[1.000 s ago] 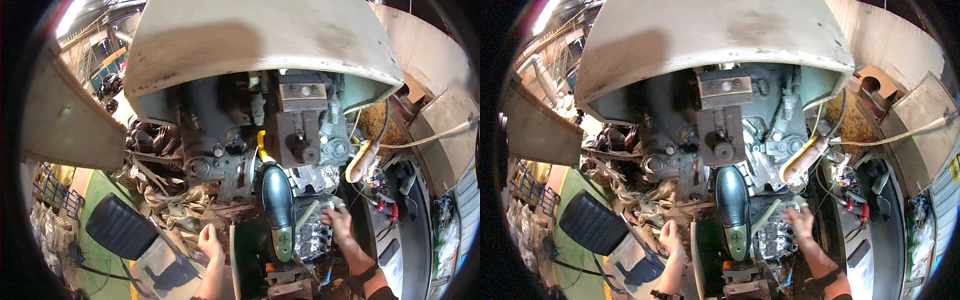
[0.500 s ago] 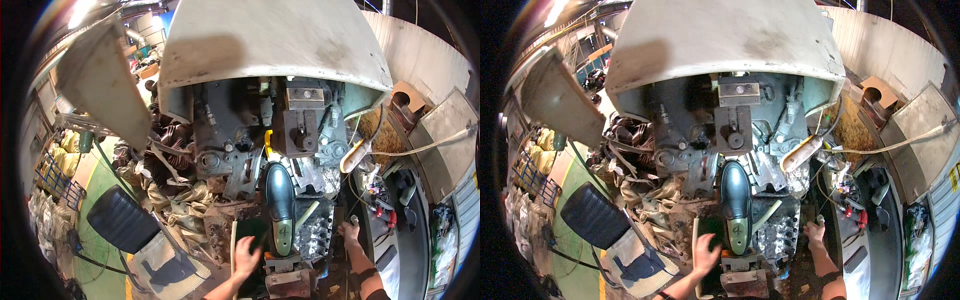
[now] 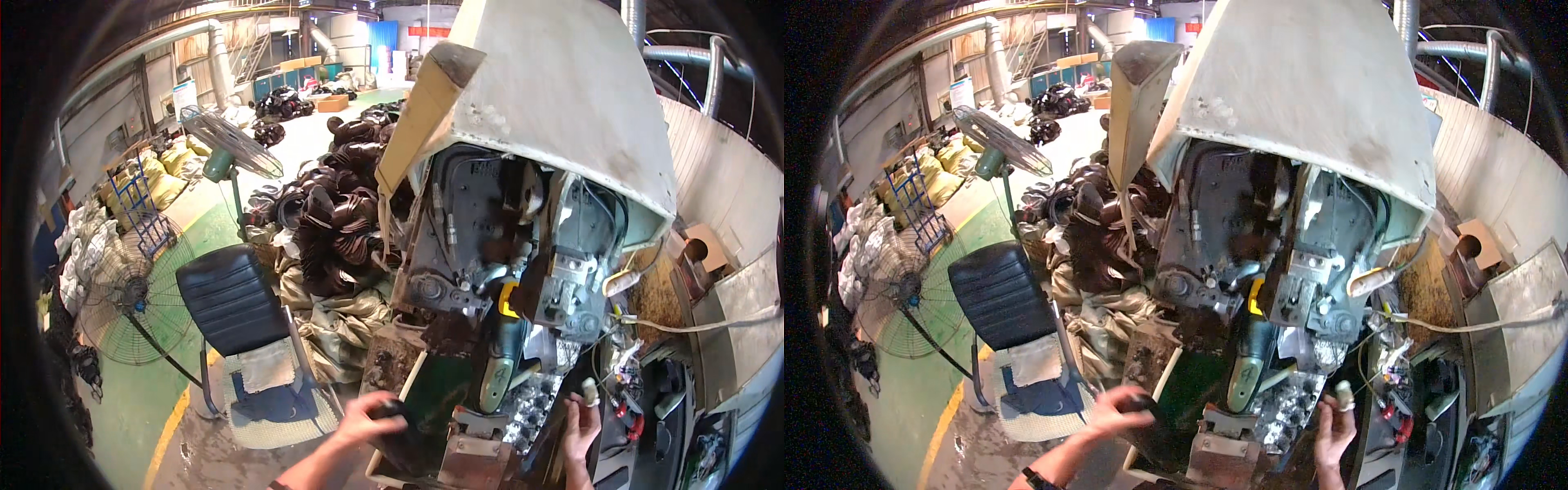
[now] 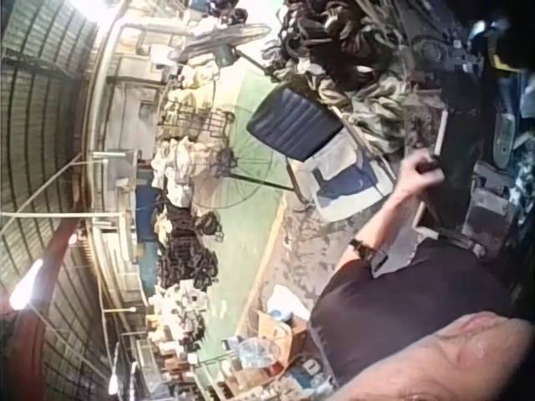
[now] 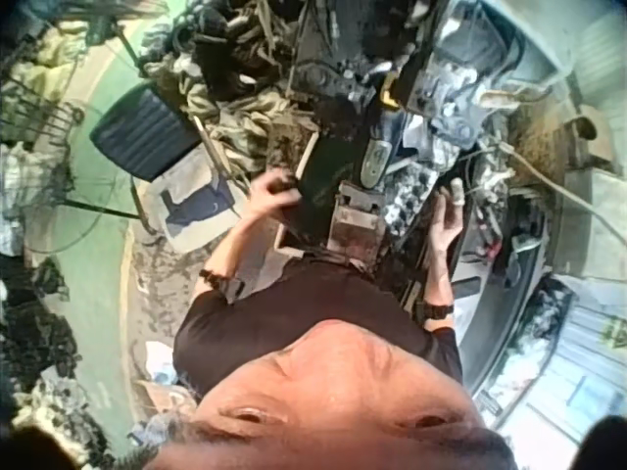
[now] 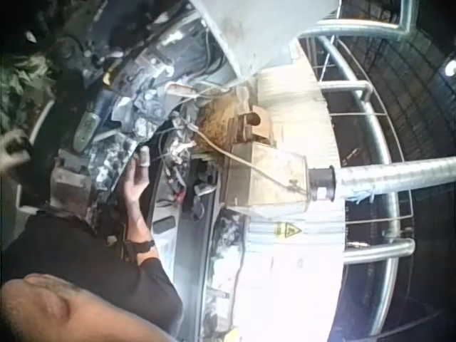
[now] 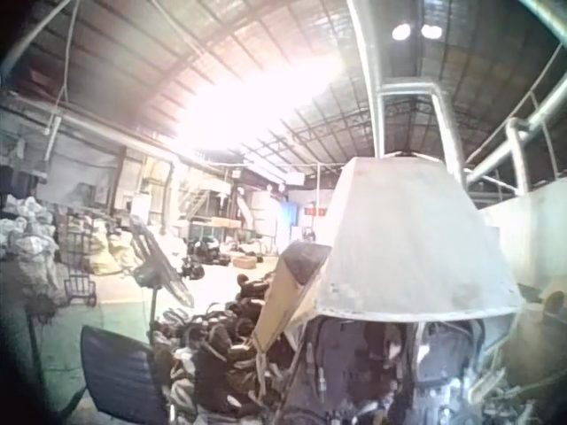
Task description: The worker is processing shoes using a lasting machine and placing them on a conveyor belt.
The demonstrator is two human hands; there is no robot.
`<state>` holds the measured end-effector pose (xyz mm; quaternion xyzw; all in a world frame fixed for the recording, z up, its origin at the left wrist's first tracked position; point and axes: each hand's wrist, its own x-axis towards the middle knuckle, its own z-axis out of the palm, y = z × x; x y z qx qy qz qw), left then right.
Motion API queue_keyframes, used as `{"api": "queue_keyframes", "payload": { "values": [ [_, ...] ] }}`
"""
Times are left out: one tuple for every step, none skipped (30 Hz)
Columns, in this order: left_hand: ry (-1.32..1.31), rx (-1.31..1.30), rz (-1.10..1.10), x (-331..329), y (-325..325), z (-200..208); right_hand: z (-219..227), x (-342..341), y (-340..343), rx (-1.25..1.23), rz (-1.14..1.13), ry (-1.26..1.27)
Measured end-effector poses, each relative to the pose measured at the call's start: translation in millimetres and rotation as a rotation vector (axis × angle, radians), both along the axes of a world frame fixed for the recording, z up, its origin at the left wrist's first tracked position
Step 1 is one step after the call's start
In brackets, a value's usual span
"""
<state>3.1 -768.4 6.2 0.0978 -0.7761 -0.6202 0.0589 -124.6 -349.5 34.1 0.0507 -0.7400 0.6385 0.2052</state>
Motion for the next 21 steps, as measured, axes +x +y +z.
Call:
{"api": "queue_keyframes", "payload": {
  "values": [
    [0.032, 0.18, 0.117, -0.2, -14.9, 24.5, 24.4, 20.5, -19.1, 0.081, 0.087, -0.009],
    [0.06, 0.363, 0.227, -6.1, -24.4, 49.0, 42.2, 39.7, -34.5, 0.165, 0.166, -0.022],
    [0.099, 0.51, 0.198, -13.8, -29.9, 70.4, 46.1, 55.1, -44.0, 0.315, 0.288, 0.055],
    [0.137, 0.653, 0.169, -22.4, -35.0, 89.9, 48.2, 68.2, -55.0, 0.46, 0.411, 0.13],
    [0.184, 0.665, 0.134, -32.5, -28.0, 109.1, 59.7, 76.9, -74.3, 0.486, 0.565, 0.203],
    [0.232, 0.677, 0.091, -42.9, -12.0, 128.7, 69.2, 87.4, -92.2, 0.509, 0.711, 0.278],
    [0.242, 0.666, 0.041, -51.0, 5.6, 142.6, 60.7, 100.7, -102.8, 0.417, 0.762, 0.191],
    [0.257, 0.651, -0.031, -58.0, 22.2, 153.9, 47.2, 112.6, -108.3, 0.323, 0.798, 0.111],
    [0.253, 0.621, -0.068, -63.7, 41.0, 161.1, 42.5, 119.9, -117.2, 0.314, 0.685, 0.123],
    [0.249, 0.591, -0.111, -68.1, 59.9, 166.1, 46.0, 125.1, -118.0, 0.28, 0.579, 0.283],
    [0.269, 0.602, -0.179, -71.8, 76.7, 167.6, 39.7, 130.5, -110.2, 0.269, 0.554, 0.19],
    [0.289, 0.625, -0.269, -78.9, 97.0, 168.4, 28.2, 135.0, -95.1, 0.263, 0.504, 0.1],
    [0.302, 0.619, -0.336, -79.0, 113.3, 170.3, 9.7, 140.8, -82.3, 0.293, 0.4, 0.062],
    [0.305, 0.638, -0.371, -80.9, 131.4, 169.3, -5.1, 145.7, -66.5, 0.352, 0.273, 0.049],
    [0.312, 0.632, -0.394, -77.0, 141.8, 170.8, -4.9, 151.0, -60.3, 0.355, 0.22, 0.142],
    [0.315, 0.638, -0.437, -79.1, 157.6, 168.5, -4.9, 155.6, -49.3, 0.373, 0.147, 0.229],
    [0.302, 0.644, -0.485, -80.5, 173.1, 166.3, -2.3, 162.6, -38.8, 0.376, 0.098, 0.223],
    [0.257, 0.675, -0.486, -81.0, 188.9, 163.5, 1.1, 170.5, -28.6, 0.343, 0.051, 0.26],
    [0.21, 0.705, -0.493, -81.5, 207.2, 160.6, 2.8, 179.2, -16.5, 0.314, -0.002, 0.298],
    [0.198, 0.705, -0.544, -83.3, 226.2, 155.5, -3.4, 185.3, -2.4, 0.316, -0.053, 0.297],
    [0.142, 0.767, -0.55, -84.5, 248.7, 148.1, -13.8, 194.0, 14.7, 0.253, -0.059, 0.388]
  ]
}}
